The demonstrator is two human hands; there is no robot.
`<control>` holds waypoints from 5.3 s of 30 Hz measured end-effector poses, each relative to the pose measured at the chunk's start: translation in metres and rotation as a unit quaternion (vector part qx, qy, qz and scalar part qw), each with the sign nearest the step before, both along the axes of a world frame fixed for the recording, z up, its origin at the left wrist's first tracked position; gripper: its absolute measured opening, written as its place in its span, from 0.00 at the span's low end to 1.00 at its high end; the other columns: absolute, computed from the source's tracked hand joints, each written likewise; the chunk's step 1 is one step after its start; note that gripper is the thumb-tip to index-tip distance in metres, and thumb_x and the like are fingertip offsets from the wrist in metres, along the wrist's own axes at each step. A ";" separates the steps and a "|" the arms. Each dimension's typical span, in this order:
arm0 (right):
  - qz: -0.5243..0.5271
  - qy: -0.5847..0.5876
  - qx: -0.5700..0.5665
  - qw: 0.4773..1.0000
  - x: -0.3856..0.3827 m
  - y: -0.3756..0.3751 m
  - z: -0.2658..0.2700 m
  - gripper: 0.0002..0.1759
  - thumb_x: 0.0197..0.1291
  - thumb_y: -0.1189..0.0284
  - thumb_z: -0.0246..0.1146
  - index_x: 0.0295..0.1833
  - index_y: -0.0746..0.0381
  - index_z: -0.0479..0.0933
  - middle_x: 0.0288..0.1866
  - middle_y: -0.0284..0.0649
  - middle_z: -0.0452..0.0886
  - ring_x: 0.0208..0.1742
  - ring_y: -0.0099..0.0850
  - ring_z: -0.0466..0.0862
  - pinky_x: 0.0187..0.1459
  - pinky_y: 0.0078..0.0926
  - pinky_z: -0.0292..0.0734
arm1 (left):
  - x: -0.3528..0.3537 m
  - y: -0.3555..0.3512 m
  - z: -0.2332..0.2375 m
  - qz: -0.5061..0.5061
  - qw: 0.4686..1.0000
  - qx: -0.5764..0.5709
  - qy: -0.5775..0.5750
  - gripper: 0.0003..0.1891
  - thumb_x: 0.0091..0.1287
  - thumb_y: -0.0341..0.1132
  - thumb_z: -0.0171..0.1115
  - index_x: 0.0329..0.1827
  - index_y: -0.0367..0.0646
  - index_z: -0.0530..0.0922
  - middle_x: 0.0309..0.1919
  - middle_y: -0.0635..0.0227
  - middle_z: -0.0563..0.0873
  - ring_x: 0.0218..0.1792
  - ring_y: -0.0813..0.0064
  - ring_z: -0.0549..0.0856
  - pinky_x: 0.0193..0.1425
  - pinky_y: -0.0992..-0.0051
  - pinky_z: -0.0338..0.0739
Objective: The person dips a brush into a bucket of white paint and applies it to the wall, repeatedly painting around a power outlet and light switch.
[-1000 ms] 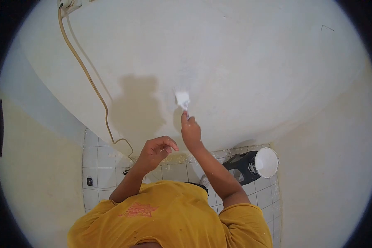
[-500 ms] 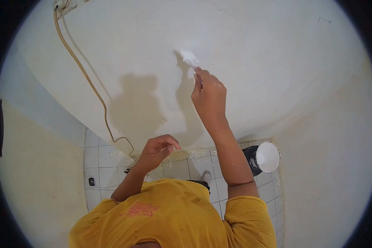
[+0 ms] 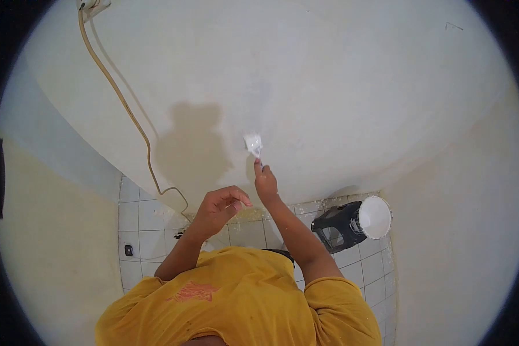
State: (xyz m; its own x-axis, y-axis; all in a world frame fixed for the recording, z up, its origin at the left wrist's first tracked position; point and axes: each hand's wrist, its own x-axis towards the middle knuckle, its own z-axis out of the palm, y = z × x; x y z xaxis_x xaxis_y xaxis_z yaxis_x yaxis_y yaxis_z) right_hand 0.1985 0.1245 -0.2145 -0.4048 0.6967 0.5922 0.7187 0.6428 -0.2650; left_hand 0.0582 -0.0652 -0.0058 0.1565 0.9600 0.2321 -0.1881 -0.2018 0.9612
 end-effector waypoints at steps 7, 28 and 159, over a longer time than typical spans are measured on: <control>0.002 -0.062 -0.187 0.980 -0.005 -0.019 0.030 0.18 0.54 0.82 0.60 0.53 0.65 0.77 0.35 0.55 0.84 0.38 0.55 0.86 0.40 0.53 0.81 | 0.002 -0.002 -0.003 -0.006 1.000 -0.001 -0.008 0.08 0.71 0.19 0.53 0.46 0.35 0.81 0.44 0.67 0.84 0.51 0.75 0.82 0.63 0.71 0.75; -0.013 0.195 0.189 0.962 -0.009 0.024 0.181 0.18 0.61 0.88 0.64 0.57 0.65 0.80 0.30 0.47 0.76 0.25 0.45 0.78 0.25 0.40 0.73 | 0.006 0.002 -0.001 -0.001 1.000 -0.009 0.007 0.10 0.70 0.18 0.52 0.46 0.36 0.82 0.44 0.69 0.85 0.50 0.77 0.82 0.62 0.72 0.75; -0.508 0.233 -0.327 0.762 0.594 -0.050 -0.185 0.11 0.74 0.72 0.53 0.41 0.69 0.75 0.31 0.62 0.82 0.35 0.63 0.83 0.37 0.59 0.76 | 0.496 0.270 -0.087 -0.391 0.827 -0.141 0.379 0.20 0.74 0.30 0.60 0.68 0.42 0.75 0.57 0.61 0.85 0.60 0.67 0.83 0.63 0.66 0.77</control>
